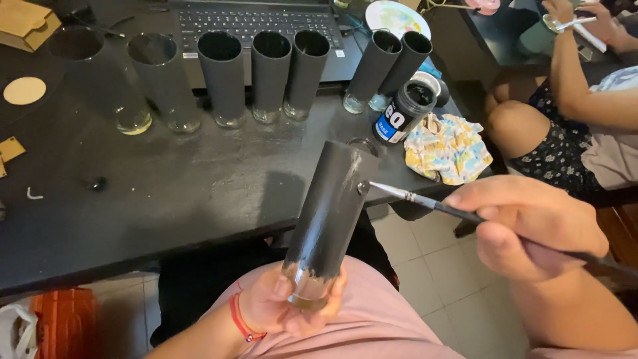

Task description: A person is painting glass tubes with black paint using a paintbrush at a desk.

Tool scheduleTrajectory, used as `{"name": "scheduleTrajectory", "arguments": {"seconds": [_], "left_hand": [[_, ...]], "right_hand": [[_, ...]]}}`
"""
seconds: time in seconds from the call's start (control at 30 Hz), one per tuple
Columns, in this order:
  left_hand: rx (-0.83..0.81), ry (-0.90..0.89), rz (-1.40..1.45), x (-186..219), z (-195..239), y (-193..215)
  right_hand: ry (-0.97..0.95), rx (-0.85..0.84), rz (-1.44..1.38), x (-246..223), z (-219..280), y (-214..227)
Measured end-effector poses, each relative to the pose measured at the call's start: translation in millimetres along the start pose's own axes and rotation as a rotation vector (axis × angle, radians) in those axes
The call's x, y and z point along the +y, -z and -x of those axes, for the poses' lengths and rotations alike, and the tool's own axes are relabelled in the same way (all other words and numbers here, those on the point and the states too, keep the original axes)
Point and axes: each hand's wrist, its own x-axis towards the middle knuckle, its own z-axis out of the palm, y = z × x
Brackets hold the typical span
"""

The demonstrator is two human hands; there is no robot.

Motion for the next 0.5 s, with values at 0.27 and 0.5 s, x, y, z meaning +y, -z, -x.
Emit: {"name": "scheduleTrajectory", "arguments": {"seconds": [0.27,0.5], "left_hand": [[-0.048,-0.042,-0.065,0.0,-9.5,-20.6],[0.004,-0.057,-0.136,1.7,-7.1,-22.5]], "right_hand": [[0.059,0.058,0.164,-3.6,19.4,5.5],[-0.250,-0.588,-0.044,-29.4,26.0,32.9]]}}
